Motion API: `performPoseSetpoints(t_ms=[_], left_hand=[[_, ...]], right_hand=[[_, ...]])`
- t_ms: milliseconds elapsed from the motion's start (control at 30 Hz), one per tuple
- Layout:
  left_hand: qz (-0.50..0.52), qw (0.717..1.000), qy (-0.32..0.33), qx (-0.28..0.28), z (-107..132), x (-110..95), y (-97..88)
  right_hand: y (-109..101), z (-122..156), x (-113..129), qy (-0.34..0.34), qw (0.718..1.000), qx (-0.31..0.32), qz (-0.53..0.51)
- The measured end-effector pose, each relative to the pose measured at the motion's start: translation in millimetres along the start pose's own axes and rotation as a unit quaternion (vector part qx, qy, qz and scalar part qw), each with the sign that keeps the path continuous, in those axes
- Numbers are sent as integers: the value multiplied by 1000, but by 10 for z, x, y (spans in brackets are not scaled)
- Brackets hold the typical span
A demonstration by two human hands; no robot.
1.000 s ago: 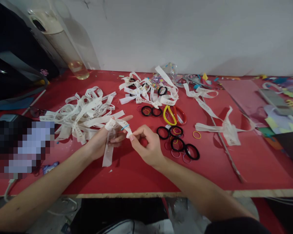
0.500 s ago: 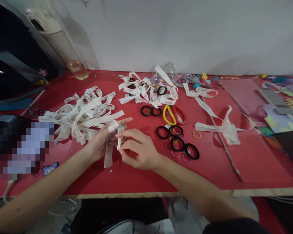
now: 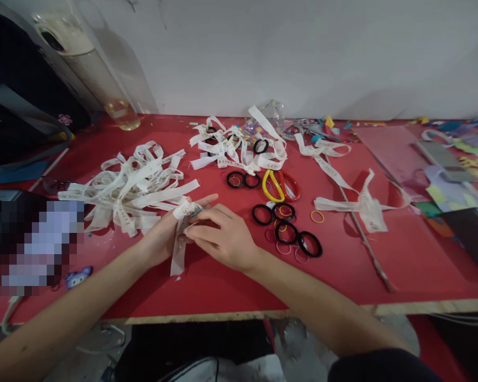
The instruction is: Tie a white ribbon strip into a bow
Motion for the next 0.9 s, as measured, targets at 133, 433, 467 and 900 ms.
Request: performPoseSetpoints(t_ms=[133, 433, 467, 900], left_hand=[[-13, 1000, 17, 14, 16, -13, 36], [8, 999, 8, 44, -16, 29, 59], [6, 999, 6, 51, -20, 43, 61], [-68, 995, 14, 73, -10, 115, 82]], right_hand=[[22, 4, -28, 3, 1000, -4, 3], [-31, -21, -46, 7, 998, -67, 18], [-37, -24, -40, 11, 997, -71, 26], [-62, -11, -68, 4, 994, -75, 76]])
Point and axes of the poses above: each hand's wrist, its own z-axis away from the middle knuckle, its own y-axis out of the palm, x = y × z, the point moved 6 cm from there along -z, towards the middle knuckle, and after that the axes turned 10 degrees about z, right-handed, at the moved point
